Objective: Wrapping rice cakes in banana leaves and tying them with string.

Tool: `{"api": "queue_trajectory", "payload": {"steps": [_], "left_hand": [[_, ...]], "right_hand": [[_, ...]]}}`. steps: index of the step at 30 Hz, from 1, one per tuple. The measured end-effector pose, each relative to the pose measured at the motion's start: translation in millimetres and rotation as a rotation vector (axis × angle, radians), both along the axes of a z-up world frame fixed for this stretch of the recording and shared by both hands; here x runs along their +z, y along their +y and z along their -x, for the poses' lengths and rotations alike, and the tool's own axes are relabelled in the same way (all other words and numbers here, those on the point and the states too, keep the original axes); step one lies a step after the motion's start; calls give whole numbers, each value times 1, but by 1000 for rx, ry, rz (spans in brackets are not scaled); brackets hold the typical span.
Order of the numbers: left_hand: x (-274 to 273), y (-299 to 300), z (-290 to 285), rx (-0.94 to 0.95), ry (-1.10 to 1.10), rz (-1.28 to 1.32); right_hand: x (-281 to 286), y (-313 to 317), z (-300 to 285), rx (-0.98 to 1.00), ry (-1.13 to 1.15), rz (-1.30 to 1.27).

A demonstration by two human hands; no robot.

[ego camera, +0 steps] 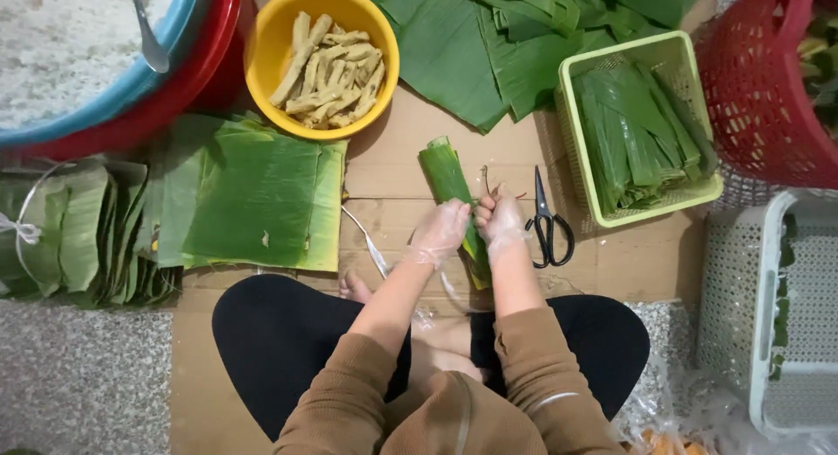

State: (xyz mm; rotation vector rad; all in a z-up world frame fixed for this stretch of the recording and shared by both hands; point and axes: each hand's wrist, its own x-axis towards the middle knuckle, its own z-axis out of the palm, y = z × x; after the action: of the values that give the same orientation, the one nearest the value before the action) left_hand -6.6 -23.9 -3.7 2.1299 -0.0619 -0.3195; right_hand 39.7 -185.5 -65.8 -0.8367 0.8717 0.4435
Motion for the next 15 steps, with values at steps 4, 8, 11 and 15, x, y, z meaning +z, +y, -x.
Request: {"api": "queue_trajectory", "payload": {"steps": [4, 8, 11, 15], "left_hand": [[5, 13, 7, -100, 31, -51], [-10, 19, 6, -124, 38, -115], [-32, 17, 6, -133, 42, -119], [-34, 9, 10, -32, -37, 4]], "right_hand": [[-8, 5, -2, -140, 114, 104], [-26, 1, -10, -206, 135, 164], [-24, -2, -9, -248, 126, 170], [15, 6, 8, -174, -70, 407]]}}
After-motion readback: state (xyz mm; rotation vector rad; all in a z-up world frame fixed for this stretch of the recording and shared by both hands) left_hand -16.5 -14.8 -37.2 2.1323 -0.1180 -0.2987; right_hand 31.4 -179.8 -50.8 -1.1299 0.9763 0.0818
